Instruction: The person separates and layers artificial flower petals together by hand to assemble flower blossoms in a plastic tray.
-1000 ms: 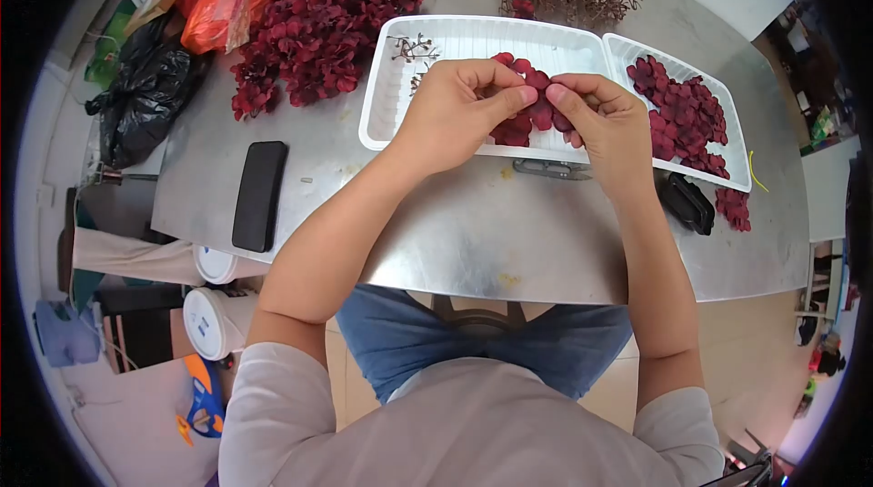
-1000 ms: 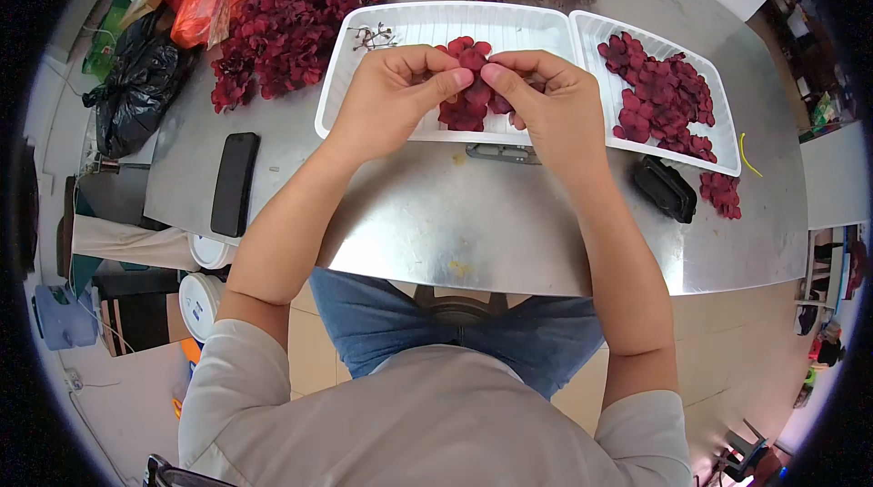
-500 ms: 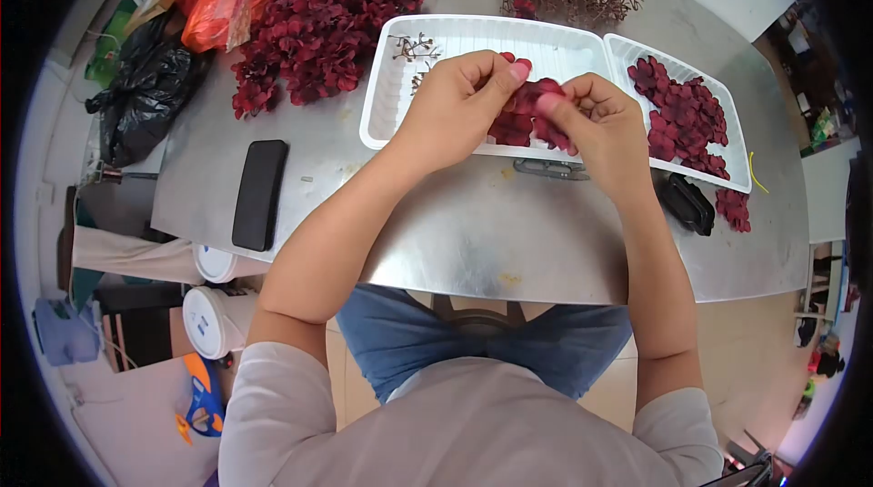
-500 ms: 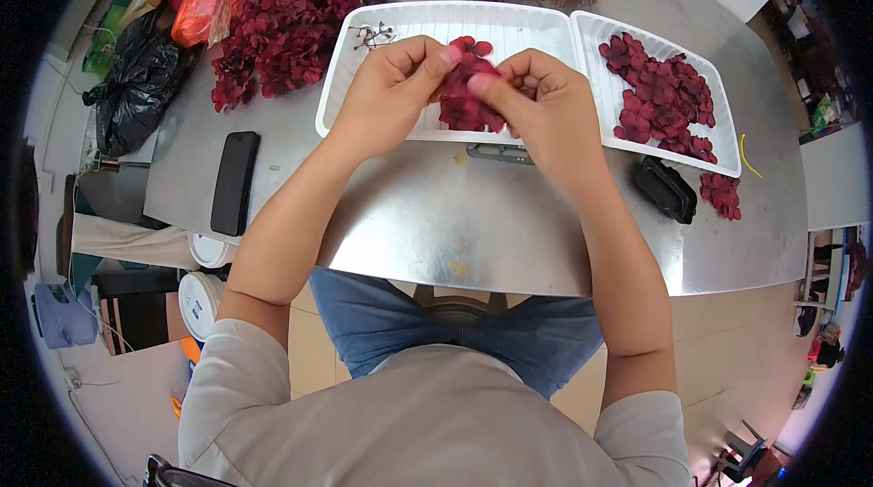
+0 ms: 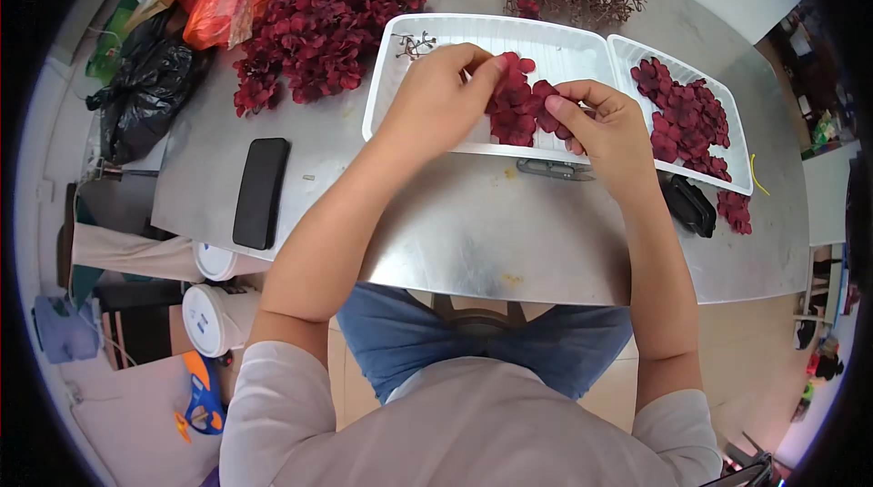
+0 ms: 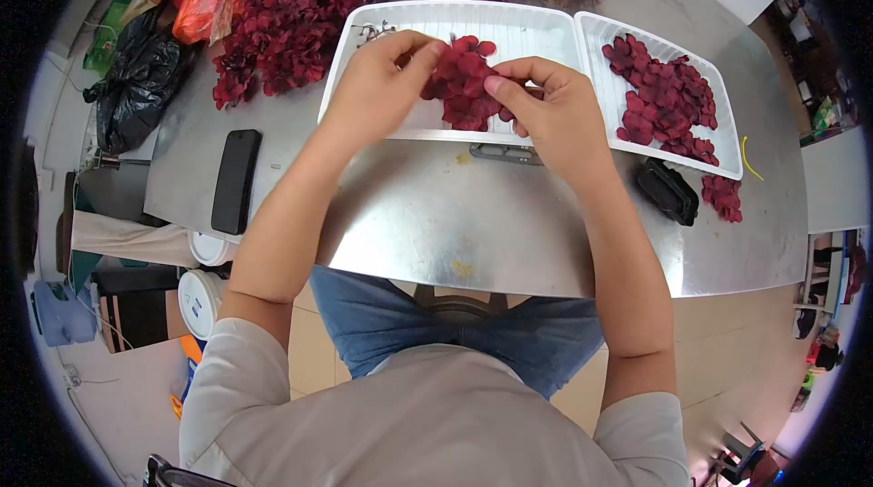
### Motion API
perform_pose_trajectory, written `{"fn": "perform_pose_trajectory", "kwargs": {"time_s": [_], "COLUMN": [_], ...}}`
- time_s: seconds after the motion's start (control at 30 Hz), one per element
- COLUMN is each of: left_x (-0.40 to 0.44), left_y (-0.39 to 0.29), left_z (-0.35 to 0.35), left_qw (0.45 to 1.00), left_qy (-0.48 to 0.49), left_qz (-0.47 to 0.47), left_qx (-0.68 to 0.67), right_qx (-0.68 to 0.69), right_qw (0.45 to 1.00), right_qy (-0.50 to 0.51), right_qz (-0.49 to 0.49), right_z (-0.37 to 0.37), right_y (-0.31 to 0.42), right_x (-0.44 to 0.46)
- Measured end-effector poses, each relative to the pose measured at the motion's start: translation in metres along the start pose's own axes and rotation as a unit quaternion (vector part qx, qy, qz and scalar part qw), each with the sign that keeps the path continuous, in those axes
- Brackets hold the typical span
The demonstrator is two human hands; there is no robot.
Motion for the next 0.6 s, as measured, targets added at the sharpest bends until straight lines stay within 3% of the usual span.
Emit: {"fn": "perform_pose_trajectory", "kwargs": {"time_s": [0.03, 0.07, 0.13, 0.2, 0.37, 0.6], "left_x": [-0.003, -0.003, -0.006, -0.008, -0.006, -0.005], "left_y": [-0.006, -0.013, -0.023, -0.029, -0.013, -0.017], "left_z": [-0.003, -0.005, -0.014, -0.021, -0.024, -0.021], "left_qw": [0.980, 0.981, 0.999, 0.961, 0.963, 0.942], "left_qy": [-0.052, -0.052, 0.024, 0.098, 0.153, 0.106], "left_qz": [-0.056, -0.056, -0.007, 0.042, 0.033, 0.046], "left_qx": [0.181, 0.181, -0.040, -0.256, -0.218, -0.314], "right_qx": [0.020, 0.020, 0.029, 0.040, 0.155, 0.100], "right_qw": [1.000, 1.000, 0.999, 0.999, 0.986, 0.993], "right_qy": [-0.005, -0.006, -0.003, 0.001, 0.045, 0.050], "right_qz": [-0.016, -0.016, -0.017, -0.016, 0.028, 0.023], "right_z": [0.001, 0.001, 0.001, 0.000, -0.004, -0.002], "right_y": [-0.001, -0.002, -0.003, -0.004, -0.005, 0.003], "right_x": [0.000, 0.000, 0.000, 0.001, 0.002, -0.001]}}
Point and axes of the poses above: each hand's wrist, its own x-axis towards the middle knuckle, its own z-axis out of the back of the hand, y = z × x, the point moved 4 cm from there along x, towards the middle knuckle, and after that the axes turned 15 degrees about y, right-handed, at the moved point
